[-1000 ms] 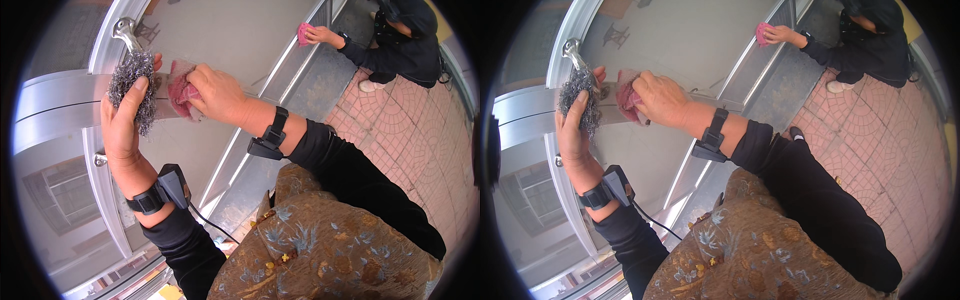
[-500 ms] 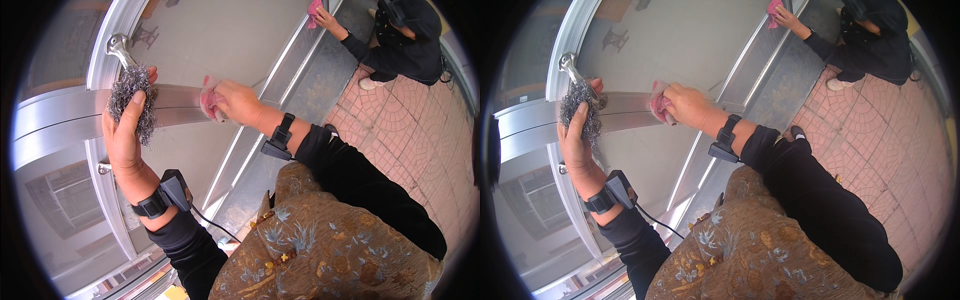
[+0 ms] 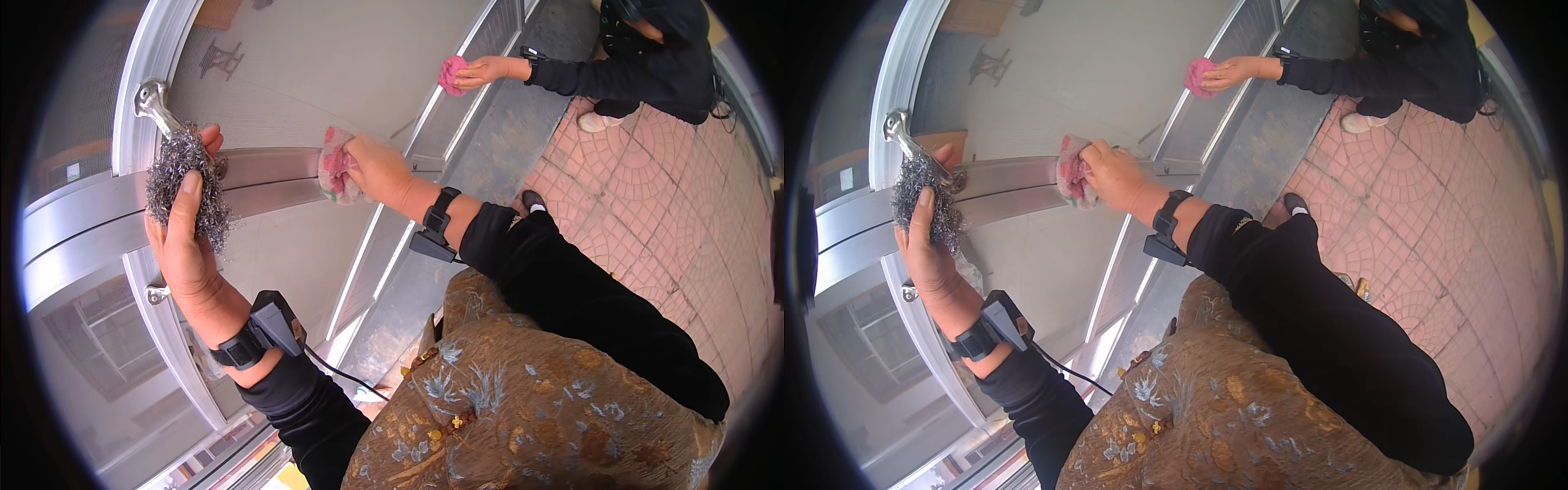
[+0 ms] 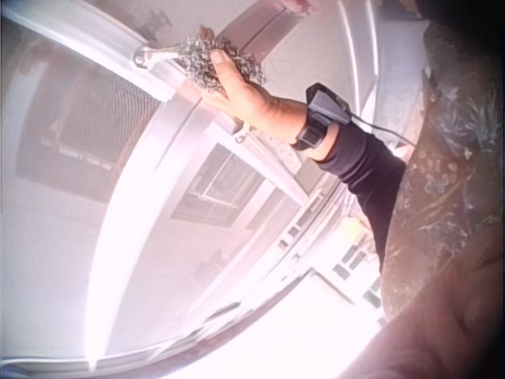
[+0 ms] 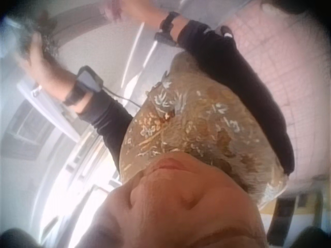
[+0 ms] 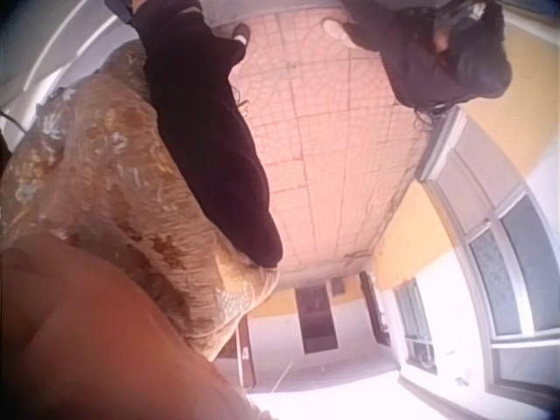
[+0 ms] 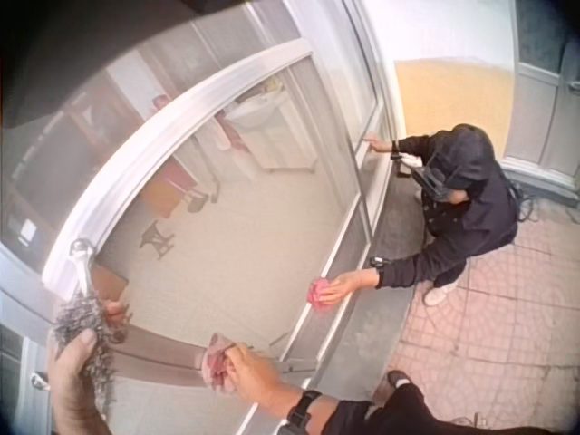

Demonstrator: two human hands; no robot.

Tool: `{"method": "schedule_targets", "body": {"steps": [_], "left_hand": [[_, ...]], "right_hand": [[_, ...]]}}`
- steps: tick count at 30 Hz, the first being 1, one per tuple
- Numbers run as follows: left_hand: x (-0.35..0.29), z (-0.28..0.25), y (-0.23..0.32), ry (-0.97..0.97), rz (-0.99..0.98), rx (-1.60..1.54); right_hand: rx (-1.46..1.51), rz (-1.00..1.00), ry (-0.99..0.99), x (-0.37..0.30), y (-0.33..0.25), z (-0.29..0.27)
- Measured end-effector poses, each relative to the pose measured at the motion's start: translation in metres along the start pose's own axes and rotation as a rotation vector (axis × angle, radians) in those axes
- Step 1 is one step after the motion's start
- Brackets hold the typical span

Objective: The person scrubs a metal door handle with a steel wool pad and wipes it with a cloth. The person alternates between scrubbing and wiping the handle and the adjacent door frame.

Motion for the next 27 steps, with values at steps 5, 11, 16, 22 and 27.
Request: {"method": "schedule_targets", "body": {"steps": [5, 11, 16, 22, 27], "left_hand": [[-0.001, 0.004, -0.002, -0.015, 0.034, -0.013], [0.001, 0.0, -0.004, -0.008, 0.031, -0.007], [0.002, -0.002, -0.004, -0.025, 0.046, -0.024], [0.001, -0.004, -0.006, -0.032, -0.001, -0.087], [0.002, -0.003, -0.004, -0.027, 0.061, -0.006]], "right_hand": [[0.006, 0.406, -0.146, -0.033, 0.087, 0.026], [0.018, 0.31, -0.144, -0.022, 0.049, 0.012], [0.149, -0.13, 0.002, 0.037, -0.074, -0.031], [0.095, -0.514, 0.223, 0.068, -0.141, -0.03], [-0.058, -0.254, -0.075, 0.025, -0.055, -0.011]]}}
Point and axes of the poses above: each hand's wrist, its own x-axis towards the middle knuckle, its own z-axis out of the palm, y = z × x, the point moved 4 cm from there along x, towards the middle knuckle, and after that the axes turned 1 degree about -z, right-handed, at the moved point
